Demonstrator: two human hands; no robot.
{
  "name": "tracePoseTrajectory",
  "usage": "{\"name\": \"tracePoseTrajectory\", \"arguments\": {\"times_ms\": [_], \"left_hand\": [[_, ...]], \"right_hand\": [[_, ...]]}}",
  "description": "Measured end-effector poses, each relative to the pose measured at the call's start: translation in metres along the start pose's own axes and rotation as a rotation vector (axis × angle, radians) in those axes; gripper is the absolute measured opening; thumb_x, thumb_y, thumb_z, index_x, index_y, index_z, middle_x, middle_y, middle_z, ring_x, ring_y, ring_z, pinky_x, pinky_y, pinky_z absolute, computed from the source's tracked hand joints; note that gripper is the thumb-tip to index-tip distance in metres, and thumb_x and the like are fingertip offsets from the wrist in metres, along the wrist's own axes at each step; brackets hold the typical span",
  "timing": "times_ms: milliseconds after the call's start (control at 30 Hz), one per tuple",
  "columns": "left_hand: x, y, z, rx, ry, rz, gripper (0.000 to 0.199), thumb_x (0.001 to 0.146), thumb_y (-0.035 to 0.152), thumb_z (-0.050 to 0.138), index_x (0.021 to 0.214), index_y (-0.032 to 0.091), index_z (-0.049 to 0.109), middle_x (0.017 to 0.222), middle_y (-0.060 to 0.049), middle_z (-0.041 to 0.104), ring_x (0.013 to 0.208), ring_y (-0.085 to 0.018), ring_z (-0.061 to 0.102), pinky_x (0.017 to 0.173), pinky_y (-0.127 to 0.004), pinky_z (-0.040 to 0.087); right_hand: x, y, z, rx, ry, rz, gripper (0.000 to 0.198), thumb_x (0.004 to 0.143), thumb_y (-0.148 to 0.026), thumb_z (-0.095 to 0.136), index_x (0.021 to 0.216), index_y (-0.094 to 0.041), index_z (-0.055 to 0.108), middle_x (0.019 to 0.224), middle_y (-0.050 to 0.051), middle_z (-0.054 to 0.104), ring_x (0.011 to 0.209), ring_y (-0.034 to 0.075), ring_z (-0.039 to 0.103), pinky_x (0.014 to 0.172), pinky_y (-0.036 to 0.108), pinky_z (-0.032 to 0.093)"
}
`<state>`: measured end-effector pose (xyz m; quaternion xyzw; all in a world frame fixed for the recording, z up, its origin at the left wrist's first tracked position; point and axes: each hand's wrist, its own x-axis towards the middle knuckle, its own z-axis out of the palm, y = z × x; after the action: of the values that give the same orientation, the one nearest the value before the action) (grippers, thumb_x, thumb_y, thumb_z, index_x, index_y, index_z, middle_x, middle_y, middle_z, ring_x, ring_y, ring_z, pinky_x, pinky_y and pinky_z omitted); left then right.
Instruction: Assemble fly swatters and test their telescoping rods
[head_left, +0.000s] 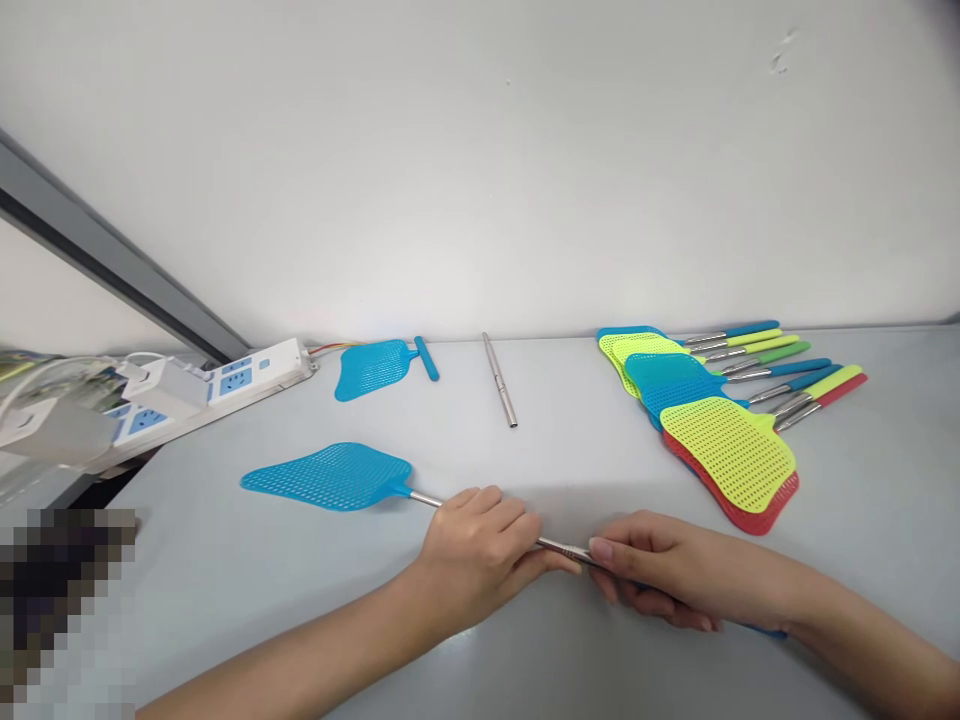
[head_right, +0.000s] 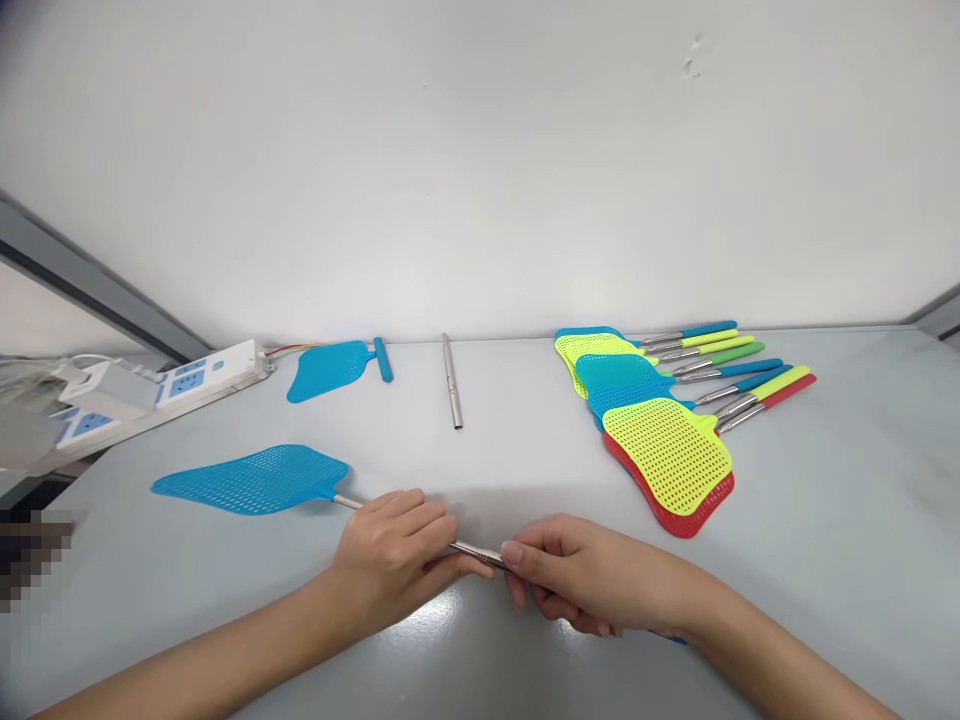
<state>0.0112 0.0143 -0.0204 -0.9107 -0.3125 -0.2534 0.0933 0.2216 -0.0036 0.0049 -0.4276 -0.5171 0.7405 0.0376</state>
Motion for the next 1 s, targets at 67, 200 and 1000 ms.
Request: {"name": "tracePoseTrajectory", "arguments": {"times_ms": [67, 200, 1000], "left_hand": [[0.0004, -0.0009, -0.0005, -0.018, -0.020, 0.019, 0.039, 0.078, 0.043, 0.050, 0.051, 0.016, 0.041, 0.048, 0.004, 0.039, 0.048, -0.009, 0.033, 0.048, -0.024, 0.023], [0.0009, -0.0013, -0.0011, -0.025, -0.045, 0.060, 0.033, 0.081, 0.037, 0.048, 0.055, 0.016, 0.042, 0.051, 0.003, 0.039, 0.052, -0.010, 0.033, 0.048, -0.024, 0.025], [0.0038, 0.0055, -0.0076, -0.070, -0.180, 0.087, 0.023, 0.085, 0.026, 0.040, 0.065, 0.017, 0.046, 0.056, 0.003, 0.046, 0.050, -0.010, 0.040, 0.047, -0.024, 0.028]], "right_hand": [[0.0000, 0.0002, -0.0002, 0.012, 0.006, 0.000, 0.042, 0.081, -0.055, 0.034, 0.077, -0.016, 0.048, 0.051, -0.007, 0.032, 0.036, 0.003, 0.025, 0.031, 0.013, 0.021], [0.0002, -0.0005, -0.0008, 0.036, 0.014, 0.006, 0.041, 0.081, -0.053, 0.035, 0.079, -0.016, 0.050, 0.051, -0.007, 0.033, 0.035, 0.003, 0.027, 0.030, 0.013, 0.021], [0.0025, 0.0016, -0.0030, 0.137, -0.030, -0.047, 0.034, 0.080, -0.043, 0.045, 0.087, -0.012, 0.058, 0.053, -0.004, 0.046, 0.035, 0.003, 0.036, 0.031, 0.013, 0.025]]}}
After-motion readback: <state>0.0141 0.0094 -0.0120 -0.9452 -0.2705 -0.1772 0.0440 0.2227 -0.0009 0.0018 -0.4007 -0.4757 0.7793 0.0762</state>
